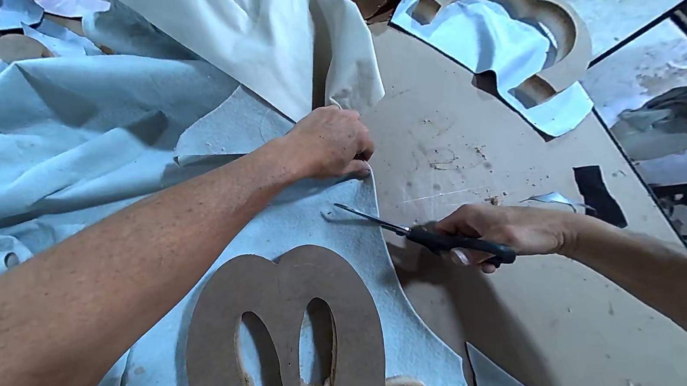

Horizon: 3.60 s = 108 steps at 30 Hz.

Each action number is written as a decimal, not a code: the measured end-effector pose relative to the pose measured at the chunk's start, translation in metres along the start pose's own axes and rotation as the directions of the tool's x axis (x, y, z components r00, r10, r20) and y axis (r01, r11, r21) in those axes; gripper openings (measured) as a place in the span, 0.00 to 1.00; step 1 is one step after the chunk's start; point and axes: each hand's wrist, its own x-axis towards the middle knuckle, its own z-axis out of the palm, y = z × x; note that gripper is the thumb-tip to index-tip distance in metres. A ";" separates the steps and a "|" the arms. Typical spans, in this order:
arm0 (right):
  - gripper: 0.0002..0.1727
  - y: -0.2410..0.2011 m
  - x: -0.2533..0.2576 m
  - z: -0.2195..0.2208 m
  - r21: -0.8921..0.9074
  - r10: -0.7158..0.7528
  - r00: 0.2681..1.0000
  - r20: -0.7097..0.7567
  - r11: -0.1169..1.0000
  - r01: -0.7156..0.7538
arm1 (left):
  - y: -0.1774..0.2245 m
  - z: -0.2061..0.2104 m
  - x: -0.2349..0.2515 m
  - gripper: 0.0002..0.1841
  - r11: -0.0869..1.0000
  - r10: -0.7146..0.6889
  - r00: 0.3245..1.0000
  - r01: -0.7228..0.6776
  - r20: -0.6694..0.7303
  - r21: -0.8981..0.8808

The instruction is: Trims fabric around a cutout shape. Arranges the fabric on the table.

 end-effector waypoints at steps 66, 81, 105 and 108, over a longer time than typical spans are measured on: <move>0.08 -0.122 0.082 -0.065 -0.138 -0.225 0.945 0.237 0.955 0.262 | -0.022 -0.057 -0.021 0.14 0.978 -0.100 0.990 0.078 -0.104 -0.192; 0.12 -0.117 0.037 -0.054 -0.568 -0.197 0.980 -0.032 0.811 0.145 | -0.010 -0.092 -0.041 0.18 0.951 -0.208 0.949 0.141 -0.235 -0.274; 0.35 0.055 -0.104 0.256 -0.072 0.102 0.391 -0.915 0.911 -0.407 | 0.306 0.099 -0.412 0.24 0.381 -0.917 0.366 0.686 -0.159 -0.620; 0.28 0.079 -0.080 0.298 -0.043 0.082 0.338 -0.937 0.937 -0.346 | 0.307 0.102 -0.424 0.23 0.381 -0.920 0.332 0.645 -0.206 -0.662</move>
